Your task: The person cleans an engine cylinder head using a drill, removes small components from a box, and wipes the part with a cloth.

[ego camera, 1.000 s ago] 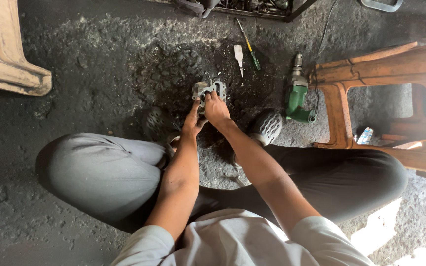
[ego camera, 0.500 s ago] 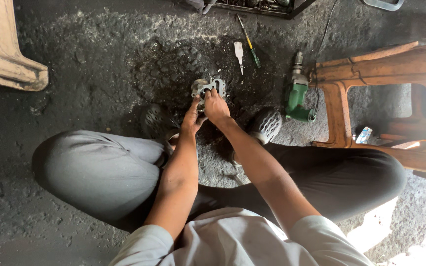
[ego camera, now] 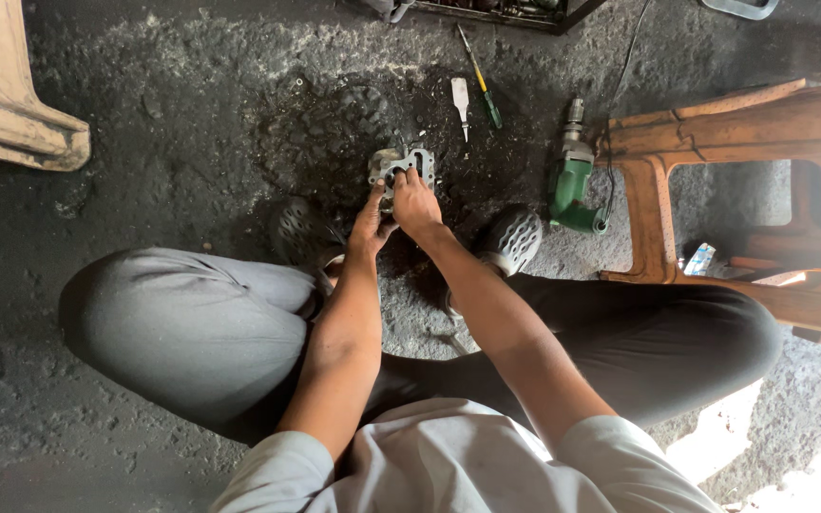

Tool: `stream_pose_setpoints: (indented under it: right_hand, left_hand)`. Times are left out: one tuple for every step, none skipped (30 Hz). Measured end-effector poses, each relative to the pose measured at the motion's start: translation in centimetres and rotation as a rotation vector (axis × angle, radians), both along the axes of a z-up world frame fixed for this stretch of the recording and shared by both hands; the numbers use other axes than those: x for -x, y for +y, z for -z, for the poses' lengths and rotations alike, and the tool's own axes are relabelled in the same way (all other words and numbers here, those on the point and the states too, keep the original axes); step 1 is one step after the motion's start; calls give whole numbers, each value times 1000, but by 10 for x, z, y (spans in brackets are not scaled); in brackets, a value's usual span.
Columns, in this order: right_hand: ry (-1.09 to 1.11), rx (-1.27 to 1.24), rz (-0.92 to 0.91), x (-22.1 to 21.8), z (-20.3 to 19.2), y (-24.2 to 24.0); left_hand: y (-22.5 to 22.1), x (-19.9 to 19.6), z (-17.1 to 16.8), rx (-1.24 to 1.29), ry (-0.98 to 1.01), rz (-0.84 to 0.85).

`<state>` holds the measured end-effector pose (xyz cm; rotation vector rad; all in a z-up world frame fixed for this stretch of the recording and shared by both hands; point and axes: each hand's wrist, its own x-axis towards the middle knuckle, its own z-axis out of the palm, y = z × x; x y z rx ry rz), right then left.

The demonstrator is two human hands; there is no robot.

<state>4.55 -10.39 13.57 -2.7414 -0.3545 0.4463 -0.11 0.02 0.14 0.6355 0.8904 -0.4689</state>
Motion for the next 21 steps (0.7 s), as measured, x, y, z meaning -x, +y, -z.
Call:
stream_pose_setpoints:
  right_hand:
    - [-1,2,-1,0,-1,0]
    - [-1,4,-1,0,-1,-1]
    - [-3,5,-5,1,-1,-1]
    - [-6,5,-9,0,0,-1]
    - [-10,4,-14,0,0,-1]
    - [-9,-8,-9,0,0,-2]
    - [-8,-19,-4,0,0,-2]
    - [-7,-31,0,0,0,-2]
    - [-9,-33,0,1,-1,-2]
    - [-12,-34,2,1,-1,-2]
    - [-15,-36,3,1,-2,-2]
    - [-9,-27,1,1,-2,-1]
    - [-3,-17,0,0,-3,-1]
    - [4,-8,-2,0,-3,-1]
    - [4,-4,-1,-1,-3,-1]
    - [4,1,-1,0,-3,-1]
    - [5,6,-1,0,-3,0]
    - [7,9,-1,0,-2,0]
    - [10,12,0,-1,-1,0]
    - [12,16,0,-1,0,0]
    - [12,9,-1,-1,1,-1]
  left_hand:
    - [0,-1,0,5,-3,-5]
    - [0,-1,-1,10,-5,-9]
    - [1,-1,-3,15,-7,-13]
    - [1,-1,-5,10,-3,-10]
    - [1,-2,-7,5,0,-6]
    - [1,-2,-10,0,4,-4]
    - [1,-2,-11,10,-16,-7]
    - [1,-2,-13,20,-34,-10]
    - [1,-1,-13,29,-53,-13]
    - [1,-1,-13,30,-47,-10]
    - [2,-1,-13,30,-41,-8]
    - [2,-2,-12,30,-35,-5]
    - [1,-2,-11,22,-30,1]
    - [1,-2,-10,14,-26,8]
    - [2,-2,-10,6,-21,14]
    - [2,-1,-10,12,-31,12]
    - [2,0,-10,18,-41,11]
    - [3,0,-11,24,-52,9]
    - [3,-1,-11,16,-42,9]
    - [2,-1,-11,9,-33,10]
    - [2,-1,-11,2,-23,11]
